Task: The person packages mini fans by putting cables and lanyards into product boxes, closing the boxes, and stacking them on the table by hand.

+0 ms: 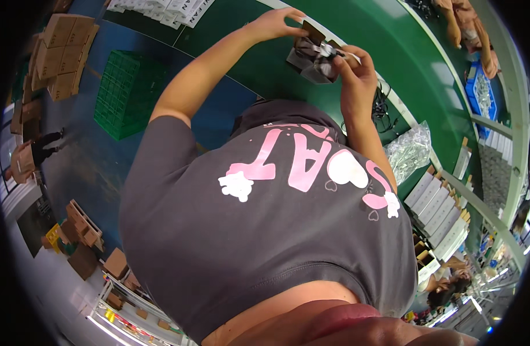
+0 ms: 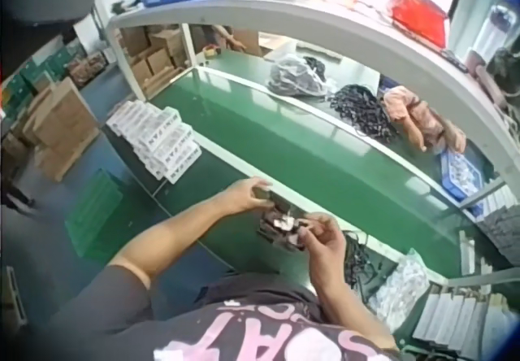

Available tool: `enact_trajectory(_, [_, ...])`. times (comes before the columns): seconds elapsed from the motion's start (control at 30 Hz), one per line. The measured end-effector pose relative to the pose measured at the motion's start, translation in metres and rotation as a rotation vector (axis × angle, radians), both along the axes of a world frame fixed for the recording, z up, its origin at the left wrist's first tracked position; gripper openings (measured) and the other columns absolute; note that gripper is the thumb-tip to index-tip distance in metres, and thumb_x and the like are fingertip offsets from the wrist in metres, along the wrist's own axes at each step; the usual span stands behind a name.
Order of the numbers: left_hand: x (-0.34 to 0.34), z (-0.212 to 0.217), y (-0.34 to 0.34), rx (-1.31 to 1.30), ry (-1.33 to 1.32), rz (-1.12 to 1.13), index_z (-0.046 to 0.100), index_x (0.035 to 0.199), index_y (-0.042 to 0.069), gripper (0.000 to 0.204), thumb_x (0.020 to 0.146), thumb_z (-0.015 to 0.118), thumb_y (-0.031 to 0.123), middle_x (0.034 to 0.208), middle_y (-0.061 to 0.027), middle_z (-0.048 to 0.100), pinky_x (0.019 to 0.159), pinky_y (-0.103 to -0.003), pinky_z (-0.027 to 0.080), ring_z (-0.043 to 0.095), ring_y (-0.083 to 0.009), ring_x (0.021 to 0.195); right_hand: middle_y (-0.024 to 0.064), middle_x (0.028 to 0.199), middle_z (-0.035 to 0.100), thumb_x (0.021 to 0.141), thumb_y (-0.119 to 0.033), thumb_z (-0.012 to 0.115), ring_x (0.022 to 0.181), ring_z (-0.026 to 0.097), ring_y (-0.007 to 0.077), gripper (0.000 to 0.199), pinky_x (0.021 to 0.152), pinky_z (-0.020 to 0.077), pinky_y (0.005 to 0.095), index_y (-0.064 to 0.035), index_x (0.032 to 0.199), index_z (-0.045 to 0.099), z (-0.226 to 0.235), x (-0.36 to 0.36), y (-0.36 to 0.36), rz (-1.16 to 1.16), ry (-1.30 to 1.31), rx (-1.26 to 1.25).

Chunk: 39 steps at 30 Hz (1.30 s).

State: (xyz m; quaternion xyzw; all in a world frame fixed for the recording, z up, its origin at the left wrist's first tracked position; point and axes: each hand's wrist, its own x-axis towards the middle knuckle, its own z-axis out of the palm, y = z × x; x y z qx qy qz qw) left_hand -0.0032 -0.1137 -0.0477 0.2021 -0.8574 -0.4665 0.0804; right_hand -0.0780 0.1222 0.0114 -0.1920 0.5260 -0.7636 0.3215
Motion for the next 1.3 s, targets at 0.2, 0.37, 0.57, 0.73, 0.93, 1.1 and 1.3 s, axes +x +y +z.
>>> enact_trajectory(0.2, [-0.04, -0.018, -0.011, 0.175, -0.287, -0.508, 0.063, 0.115, 0.011, 0.037, 0.079, 0.066, 0.007, 0.104, -0.0047, 0.067, 0.075, -0.031, 0.048, 0.06, -0.0159, 0.09, 0.0043, 0.087, 0.067, 0.085, -0.003, 0.068, 0.077, 0.061, 0.0092, 0.027, 0.07, 0.0456, 0.0201, -0.0008, 0.109, 0.057, -0.019, -0.009, -0.04, 0.15, -0.021, 0.042])
enact_trajectory(0.37, [-0.033, -0.02, -0.017, -0.326, -0.154, -0.593, 0.067, 0.104, 0.012, 0.029, 0.075, 0.065, 0.011, 0.081, -0.0084, 0.068, 0.064, -0.035, 0.049, 0.063, -0.0224, 0.073, 0.003, 0.085, 0.067, 0.084, -0.001, 0.067, 0.081, 0.063, 0.0113, 0.024, 0.072, 0.0467, 0.0216, -0.0017, 0.106, 0.057, -0.044, -0.007, -0.05, 0.032, 0.314, 0.095])
enact_trajectory(0.57, [-0.037, -0.005, -0.008, -0.222, -0.39, -0.456, 0.068, 0.093, 0.009, 0.019, 0.079, 0.065, 0.023, 0.081, -0.0093, 0.069, 0.064, -0.036, 0.049, 0.065, -0.0243, 0.075, 0.0104, 0.09, 0.067, 0.08, -0.004, 0.064, 0.083, 0.064, 0.0259, 0.018, 0.077, 0.0477, 0.0346, -0.0058, 0.097, 0.061, -0.057, -0.021, -0.048, 0.127, 1.413, 0.456])
enact_trajectory(0.73, [-0.032, -0.009, -0.004, -0.249, -0.25, -0.516, 0.068, 0.11, 0.018, 0.03, 0.08, 0.066, 0.024, 0.093, -0.0102, 0.07, 0.07, -0.036, 0.052, 0.066, -0.0233, 0.081, 0.0126, 0.088, 0.066, 0.084, -0.019, 0.059, 0.085, 0.063, 0.0291, 0.015, 0.086, 0.0421, 0.0457, -0.0089, 0.093, 0.066, -0.048, -0.026, -0.045, 0.366, 1.654, 0.588])
enact_trajectory(0.93, [-0.034, -0.038, 0.009, -0.036, -0.114, -0.4, 0.068, 0.115, 0.028, 0.032, 0.083, 0.068, 0.027, 0.089, -0.0058, 0.071, 0.069, -0.034, 0.052, 0.067, -0.0198, 0.077, 0.0119, 0.095, 0.067, 0.08, -0.019, 0.063, 0.096, 0.062, 0.0276, 0.021, 0.103, 0.0325, 0.0461, -0.0055, 0.095, 0.067, -0.047, -0.017, -0.054, 0.482, 1.708, 0.726])
enact_trajectory(1.1, [-0.02, -0.039, 0.017, 0.006, -0.027, -0.296, 0.072, 0.106, 0.021, 0.028, 0.079, 0.064, 0.02, 0.095, -0.0086, 0.071, 0.07, -0.037, 0.052, 0.068, -0.0287, 0.082, 0.0128, 0.101, 0.065, 0.081, -0.014, 0.062, 0.098, 0.061, 0.0293, 0.023, 0.108, 0.0288, 0.0474, -0.0018, 0.1, 0.06, -0.039, -0.011, -0.031, 0.424, 1.712, 0.603])
enact_trajectory(1.3, [-0.02, -0.038, 0.027, -0.121, -0.067, -0.313, 0.072, 0.102, 0.017, 0.025, 0.081, 0.062, 0.024, 0.093, -0.0105, 0.07, 0.072, -0.039, 0.052, 0.067, -0.0301, 0.084, 0.0142, 0.093, 0.066, 0.084, -0.023, 0.063, 0.091, 0.063, 0.0304, 0.027, 0.11, 0.0266, 0.0479, -0.0026, 0.101, 0.061, -0.05, -0.015, -0.034, 0.603, 1.649, 0.784])
